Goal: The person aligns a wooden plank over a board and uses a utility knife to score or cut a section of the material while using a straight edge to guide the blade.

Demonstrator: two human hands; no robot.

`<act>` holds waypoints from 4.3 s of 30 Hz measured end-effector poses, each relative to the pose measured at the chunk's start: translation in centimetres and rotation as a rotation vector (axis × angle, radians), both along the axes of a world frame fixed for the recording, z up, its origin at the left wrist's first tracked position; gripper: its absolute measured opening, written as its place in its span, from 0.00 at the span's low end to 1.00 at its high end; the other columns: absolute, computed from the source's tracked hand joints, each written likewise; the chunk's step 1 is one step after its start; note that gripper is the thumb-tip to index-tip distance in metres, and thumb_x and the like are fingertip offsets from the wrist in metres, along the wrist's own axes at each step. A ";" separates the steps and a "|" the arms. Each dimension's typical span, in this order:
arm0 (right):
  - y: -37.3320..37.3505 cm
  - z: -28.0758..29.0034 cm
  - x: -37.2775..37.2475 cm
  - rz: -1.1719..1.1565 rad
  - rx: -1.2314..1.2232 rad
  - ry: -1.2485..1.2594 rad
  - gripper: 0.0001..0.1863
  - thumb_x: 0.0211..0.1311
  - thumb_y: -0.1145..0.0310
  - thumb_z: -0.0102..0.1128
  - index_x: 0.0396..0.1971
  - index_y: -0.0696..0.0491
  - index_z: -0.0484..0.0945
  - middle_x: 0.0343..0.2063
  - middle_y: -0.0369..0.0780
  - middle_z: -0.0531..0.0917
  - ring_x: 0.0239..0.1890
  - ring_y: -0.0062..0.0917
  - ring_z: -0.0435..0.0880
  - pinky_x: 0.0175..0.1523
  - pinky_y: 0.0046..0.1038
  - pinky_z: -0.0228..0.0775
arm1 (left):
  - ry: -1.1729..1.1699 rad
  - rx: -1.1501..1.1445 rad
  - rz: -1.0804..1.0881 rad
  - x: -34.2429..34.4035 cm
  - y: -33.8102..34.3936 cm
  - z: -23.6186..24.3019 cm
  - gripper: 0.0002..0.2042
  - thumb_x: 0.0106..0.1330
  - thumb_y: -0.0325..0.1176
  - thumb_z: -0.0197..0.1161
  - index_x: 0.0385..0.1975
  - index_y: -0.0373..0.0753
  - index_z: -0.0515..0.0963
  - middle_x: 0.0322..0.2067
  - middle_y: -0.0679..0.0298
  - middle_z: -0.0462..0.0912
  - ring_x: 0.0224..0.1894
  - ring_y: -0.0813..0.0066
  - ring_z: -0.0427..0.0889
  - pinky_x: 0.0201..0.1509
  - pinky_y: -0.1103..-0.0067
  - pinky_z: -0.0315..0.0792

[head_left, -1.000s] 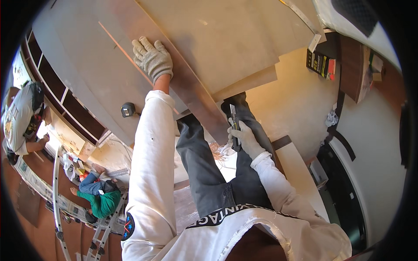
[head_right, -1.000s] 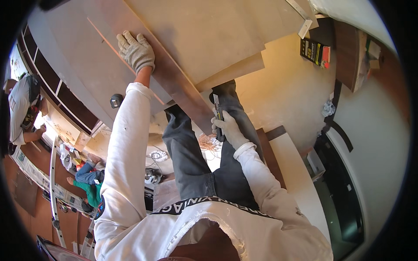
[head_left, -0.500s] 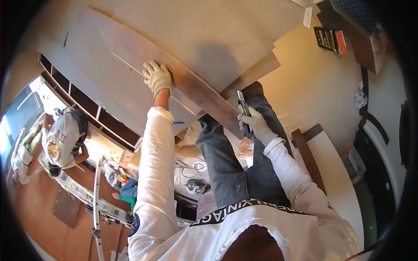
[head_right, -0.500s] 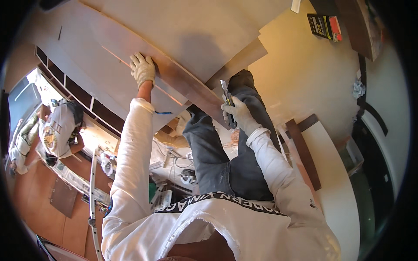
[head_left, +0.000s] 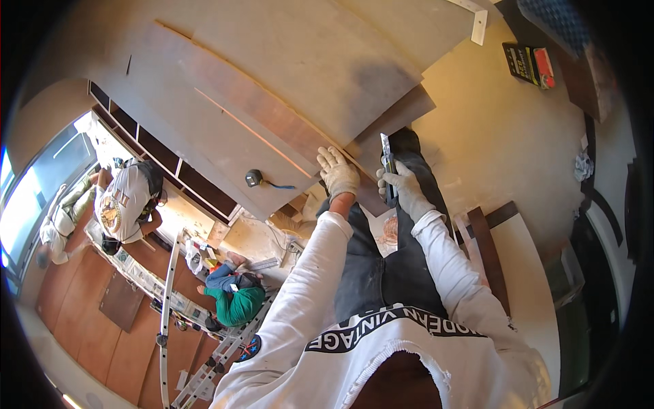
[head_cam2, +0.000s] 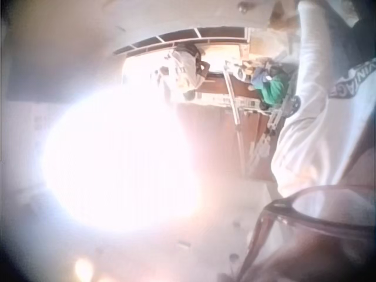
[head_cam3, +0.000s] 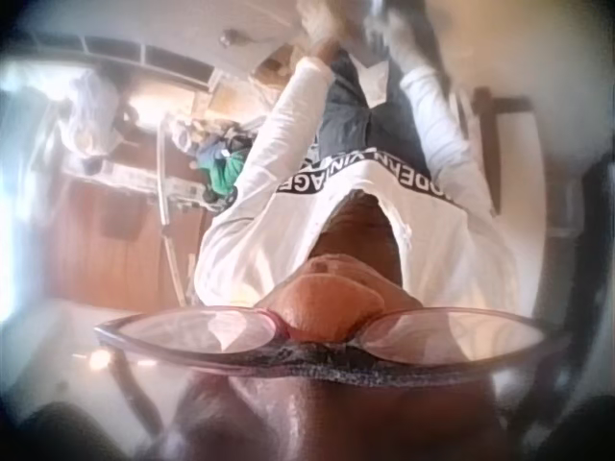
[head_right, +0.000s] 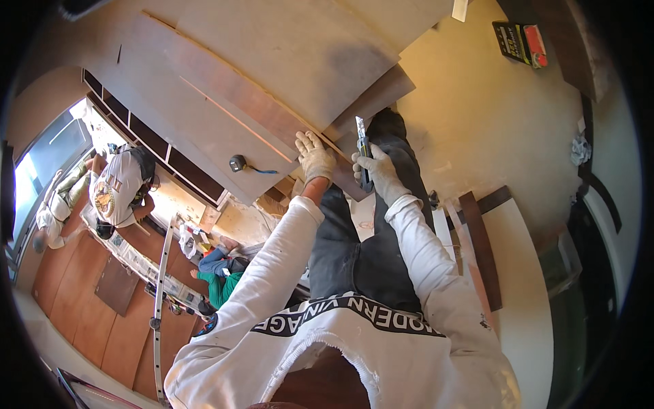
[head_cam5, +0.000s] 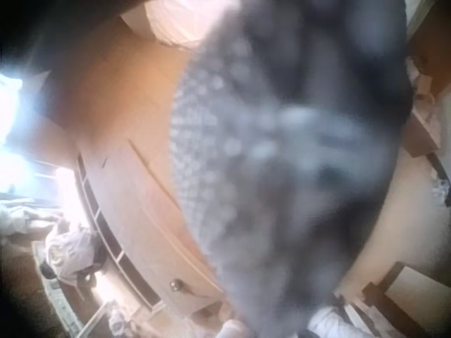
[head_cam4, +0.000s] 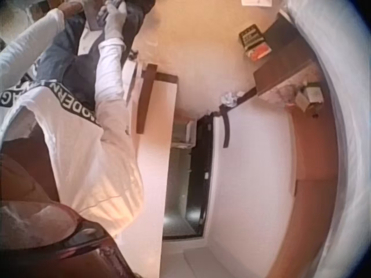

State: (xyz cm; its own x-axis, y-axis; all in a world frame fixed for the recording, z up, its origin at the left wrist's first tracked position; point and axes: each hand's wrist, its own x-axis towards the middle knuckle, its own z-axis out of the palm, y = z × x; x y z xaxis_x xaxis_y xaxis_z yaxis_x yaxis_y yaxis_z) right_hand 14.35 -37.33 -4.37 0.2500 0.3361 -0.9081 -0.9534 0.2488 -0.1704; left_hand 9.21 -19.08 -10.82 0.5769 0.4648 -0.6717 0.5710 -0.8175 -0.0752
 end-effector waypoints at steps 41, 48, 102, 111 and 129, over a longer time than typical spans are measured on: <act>30.1 0.9 6.2 0.452 -0.567 -0.509 0.21 0.67 0.69 0.67 0.57 0.58 0.79 0.36 0.39 0.88 0.31 0.16 0.82 0.40 0.26 0.77 | -0.731 0.238 0.178 18.6 28.0 -7.7 0.28 0.76 0.45 0.51 0.70 0.35 0.66 0.74 0.47 0.64 0.77 0.42 0.57 0.76 0.49 0.51; 15.4 -2.5 -6.1 0.330 -0.790 -0.243 0.15 0.64 0.62 0.71 0.45 0.55 0.83 0.34 0.35 0.87 0.27 0.15 0.81 0.34 0.23 0.74 | -0.763 0.285 0.136 18.2 28.7 -9.1 0.28 0.79 0.47 0.46 0.72 0.37 0.63 0.76 0.46 0.59 0.77 0.40 0.54 0.76 0.50 0.51; 49.4 -8.2 28.0 1.293 -0.628 -1.224 0.19 0.68 0.71 0.50 0.58 0.56 0.72 0.43 0.58 0.86 0.49 0.55 0.86 0.54 0.53 0.77 | -0.343 0.180 0.221 17.2 27.7 -9.4 0.38 0.76 0.57 0.44 0.81 0.45 0.50 0.82 0.56 0.41 0.84 0.49 0.35 0.83 0.54 0.33; 45.5 -6.7 25.0 1.352 -0.653 -1.215 0.18 0.69 0.67 0.54 0.57 0.52 0.70 0.40 0.57 0.87 0.47 0.55 0.86 0.51 0.54 0.76 | -0.437 0.317 0.155 17.3 27.6 -10.6 0.32 0.75 0.49 0.50 0.77 0.43 0.59 0.81 0.54 0.49 0.83 0.47 0.42 0.82 0.53 0.42; 20.7 -3.8 5.7 1.573 -0.668 -0.897 0.33 0.72 0.66 0.52 0.75 0.48 0.56 0.40 0.57 0.84 0.40 0.56 0.85 0.45 0.53 0.78 | -0.822 0.311 0.176 17.3 27.5 -9.8 0.25 0.76 0.41 0.49 0.70 0.37 0.67 0.74 0.47 0.64 0.77 0.39 0.56 0.77 0.51 0.51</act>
